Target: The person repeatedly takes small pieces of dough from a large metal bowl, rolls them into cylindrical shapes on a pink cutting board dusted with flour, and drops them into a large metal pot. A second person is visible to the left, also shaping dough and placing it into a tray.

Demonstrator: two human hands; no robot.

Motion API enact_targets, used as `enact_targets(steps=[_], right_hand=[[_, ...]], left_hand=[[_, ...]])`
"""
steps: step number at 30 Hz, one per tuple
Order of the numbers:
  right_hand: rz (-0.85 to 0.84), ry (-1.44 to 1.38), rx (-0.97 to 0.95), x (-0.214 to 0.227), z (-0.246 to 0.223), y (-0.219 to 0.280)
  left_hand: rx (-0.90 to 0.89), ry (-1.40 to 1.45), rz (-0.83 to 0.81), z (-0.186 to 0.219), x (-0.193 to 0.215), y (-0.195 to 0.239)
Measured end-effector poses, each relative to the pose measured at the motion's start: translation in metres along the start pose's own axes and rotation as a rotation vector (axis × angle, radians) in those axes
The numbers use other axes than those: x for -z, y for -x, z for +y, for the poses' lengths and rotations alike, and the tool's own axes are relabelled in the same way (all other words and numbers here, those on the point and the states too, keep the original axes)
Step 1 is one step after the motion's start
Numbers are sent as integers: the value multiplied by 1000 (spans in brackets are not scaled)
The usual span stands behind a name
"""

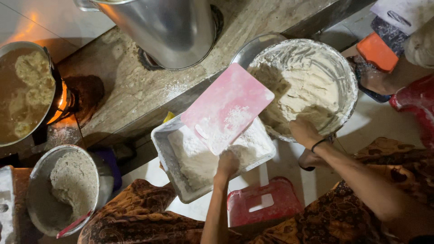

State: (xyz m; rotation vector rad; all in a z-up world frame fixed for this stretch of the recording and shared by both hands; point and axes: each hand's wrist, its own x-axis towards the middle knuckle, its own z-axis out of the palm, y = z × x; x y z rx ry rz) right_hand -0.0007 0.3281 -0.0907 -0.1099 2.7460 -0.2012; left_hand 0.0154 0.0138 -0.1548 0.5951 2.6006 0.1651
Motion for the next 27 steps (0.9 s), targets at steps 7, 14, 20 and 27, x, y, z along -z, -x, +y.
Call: enact_targets(steps=[7, 14, 20, 27], right_hand=[[-117, -417, -155, 60, 22, 37], [62, -434, -66, 143, -5, 70], [229, -342, 201, 127, 6, 62], [394, -298, 230, 157, 13, 73]], left_hand=[[24, 269, -72, 54, 31, 4], [42, 1950, 405, 131, 131, -9], [372, 2614, 30, 144, 136, -25], [468, 2464, 37, 135, 166, -9]])
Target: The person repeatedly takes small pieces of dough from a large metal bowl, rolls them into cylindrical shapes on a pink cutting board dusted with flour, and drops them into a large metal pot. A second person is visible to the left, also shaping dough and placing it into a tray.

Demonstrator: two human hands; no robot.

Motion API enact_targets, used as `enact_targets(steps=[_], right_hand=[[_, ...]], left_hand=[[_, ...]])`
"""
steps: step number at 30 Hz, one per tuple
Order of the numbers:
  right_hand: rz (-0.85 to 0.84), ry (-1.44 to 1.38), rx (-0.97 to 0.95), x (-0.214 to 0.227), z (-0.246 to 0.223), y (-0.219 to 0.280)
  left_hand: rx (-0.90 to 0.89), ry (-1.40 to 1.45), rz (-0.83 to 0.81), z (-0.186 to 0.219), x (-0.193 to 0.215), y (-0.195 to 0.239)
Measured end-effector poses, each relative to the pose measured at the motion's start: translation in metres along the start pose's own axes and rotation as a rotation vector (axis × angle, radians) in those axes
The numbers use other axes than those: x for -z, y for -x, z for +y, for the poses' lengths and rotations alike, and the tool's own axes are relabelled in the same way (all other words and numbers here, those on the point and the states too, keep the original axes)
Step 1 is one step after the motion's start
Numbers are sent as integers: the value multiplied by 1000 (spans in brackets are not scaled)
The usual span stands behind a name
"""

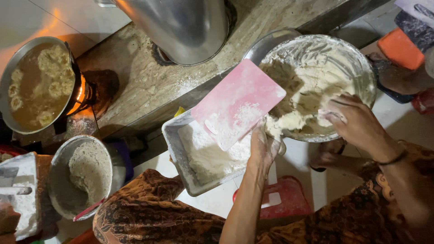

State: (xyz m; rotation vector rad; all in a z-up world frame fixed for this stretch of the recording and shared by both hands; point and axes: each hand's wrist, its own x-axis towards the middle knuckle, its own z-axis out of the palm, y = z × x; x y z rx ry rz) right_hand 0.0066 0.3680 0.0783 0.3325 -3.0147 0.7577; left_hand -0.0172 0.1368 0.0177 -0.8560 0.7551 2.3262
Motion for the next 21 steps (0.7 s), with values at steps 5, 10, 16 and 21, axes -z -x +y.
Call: enact_targets(steps=[5, 10, 16, 21], right_hand=[[-94, 67, 39, -29, 16, 11], [-264, 150, -225, -53, 25, 9], [-562, 351, -349, -111, 15, 16], [-301, -183, -381, -78, -92, -13]], left_hand=[[-231, 314, -21, -8, -7, 3], [-295, 347, -44, 6, 14, -4], [-379, 216, 186, 17, 66, -15], [-361, 173, 635, 20, 94, -57]])
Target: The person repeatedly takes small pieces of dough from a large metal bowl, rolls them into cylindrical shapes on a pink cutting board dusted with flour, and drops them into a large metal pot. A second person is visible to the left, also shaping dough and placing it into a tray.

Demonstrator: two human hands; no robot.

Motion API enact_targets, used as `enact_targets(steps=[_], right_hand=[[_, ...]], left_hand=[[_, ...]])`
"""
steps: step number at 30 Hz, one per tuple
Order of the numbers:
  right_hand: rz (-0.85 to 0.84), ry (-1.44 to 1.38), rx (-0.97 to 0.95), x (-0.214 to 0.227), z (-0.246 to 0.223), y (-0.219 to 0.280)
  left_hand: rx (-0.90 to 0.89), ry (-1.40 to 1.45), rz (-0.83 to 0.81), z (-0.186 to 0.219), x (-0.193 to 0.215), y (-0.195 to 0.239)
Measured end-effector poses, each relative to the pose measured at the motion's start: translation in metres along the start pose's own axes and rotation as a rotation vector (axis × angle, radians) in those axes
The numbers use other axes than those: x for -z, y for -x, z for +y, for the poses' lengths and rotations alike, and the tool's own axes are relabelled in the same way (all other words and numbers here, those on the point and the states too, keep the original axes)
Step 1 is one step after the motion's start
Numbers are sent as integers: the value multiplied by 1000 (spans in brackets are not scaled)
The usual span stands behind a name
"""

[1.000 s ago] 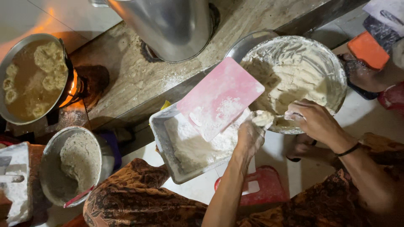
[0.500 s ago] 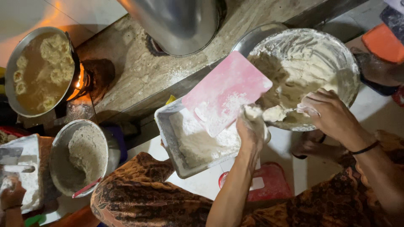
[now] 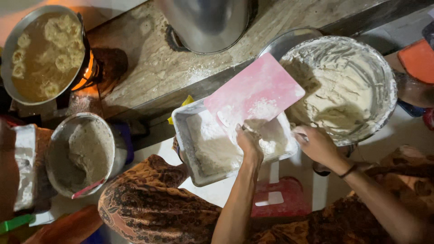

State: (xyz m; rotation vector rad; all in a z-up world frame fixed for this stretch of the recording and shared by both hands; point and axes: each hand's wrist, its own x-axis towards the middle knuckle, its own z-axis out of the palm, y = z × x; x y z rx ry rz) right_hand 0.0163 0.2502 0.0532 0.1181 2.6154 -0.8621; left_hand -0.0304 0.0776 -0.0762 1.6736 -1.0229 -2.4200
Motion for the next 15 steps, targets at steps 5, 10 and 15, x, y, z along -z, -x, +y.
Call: enact_targets(steps=[5, 10, 15], right_hand=[[73, -504, -264, 12, -81, -16], [280, -1049, -239, -36, -6, -64], [230, -923, -201, -54, 15, -76]], left_hand=[[-132, -103, -240, 13, -13, 94], [-395, -463, 182, 49, 5, 51], [-126, -336, -406, 96, 22, -24]])
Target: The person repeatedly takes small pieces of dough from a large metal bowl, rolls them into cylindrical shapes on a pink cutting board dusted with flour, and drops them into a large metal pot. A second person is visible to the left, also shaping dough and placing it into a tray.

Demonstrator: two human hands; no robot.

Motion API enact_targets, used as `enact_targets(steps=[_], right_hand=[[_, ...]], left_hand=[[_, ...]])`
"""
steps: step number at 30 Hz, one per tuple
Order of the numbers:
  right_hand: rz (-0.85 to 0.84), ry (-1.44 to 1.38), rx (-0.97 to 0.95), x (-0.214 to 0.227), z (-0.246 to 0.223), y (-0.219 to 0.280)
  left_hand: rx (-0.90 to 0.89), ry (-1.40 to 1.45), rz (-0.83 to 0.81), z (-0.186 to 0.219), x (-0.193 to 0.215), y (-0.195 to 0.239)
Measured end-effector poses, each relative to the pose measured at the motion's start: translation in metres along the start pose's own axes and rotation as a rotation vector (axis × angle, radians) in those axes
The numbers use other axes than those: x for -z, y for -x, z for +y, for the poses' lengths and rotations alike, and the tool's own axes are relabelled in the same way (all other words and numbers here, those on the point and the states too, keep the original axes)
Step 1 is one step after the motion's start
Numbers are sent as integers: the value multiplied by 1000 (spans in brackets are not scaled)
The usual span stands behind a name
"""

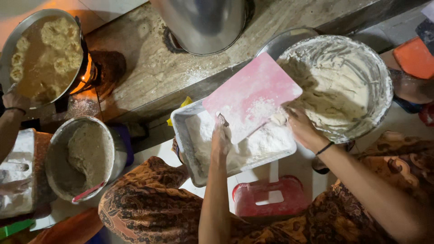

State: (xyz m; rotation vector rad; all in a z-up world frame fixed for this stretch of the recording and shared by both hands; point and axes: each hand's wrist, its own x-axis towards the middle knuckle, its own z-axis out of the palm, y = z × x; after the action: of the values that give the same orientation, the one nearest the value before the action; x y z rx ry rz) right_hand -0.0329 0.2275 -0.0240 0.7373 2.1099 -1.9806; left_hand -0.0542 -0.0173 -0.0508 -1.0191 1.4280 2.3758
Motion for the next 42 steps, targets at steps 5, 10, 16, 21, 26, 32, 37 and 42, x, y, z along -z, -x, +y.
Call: enact_targets(steps=[5, 10, 16, 21, 26, 32, 37, 42], right_hand=[[-109, 1182, 794, -10, -61, 34], [-359, 1075, 1548, -4, -76, 46], [-107, 1275, 1406, -3, -97, 64], [18, 1129, 1379, 9, -93, 51], [-120, 995, 1403, -8, -63, 45], [-8, 1133, 1261, -8, -80, 68], [20, 1072, 1355, -2, -88, 67], [59, 1121, 1336, -15, -83, 88]], left_hand=[[90, 99, -67, -20, 13, 3], [124, 123, 5, -22, 2, 43], [48, 260, 96, 17, -13, 95], [-148, 102, 194, 51, -22, 119], [-2, 116, 242, 37, -30, 104], [-115, 158, 223, 22, -16, 79], [-101, 171, 212, 7, 2, 47], [-109, 143, 158, 25, -19, 83]])
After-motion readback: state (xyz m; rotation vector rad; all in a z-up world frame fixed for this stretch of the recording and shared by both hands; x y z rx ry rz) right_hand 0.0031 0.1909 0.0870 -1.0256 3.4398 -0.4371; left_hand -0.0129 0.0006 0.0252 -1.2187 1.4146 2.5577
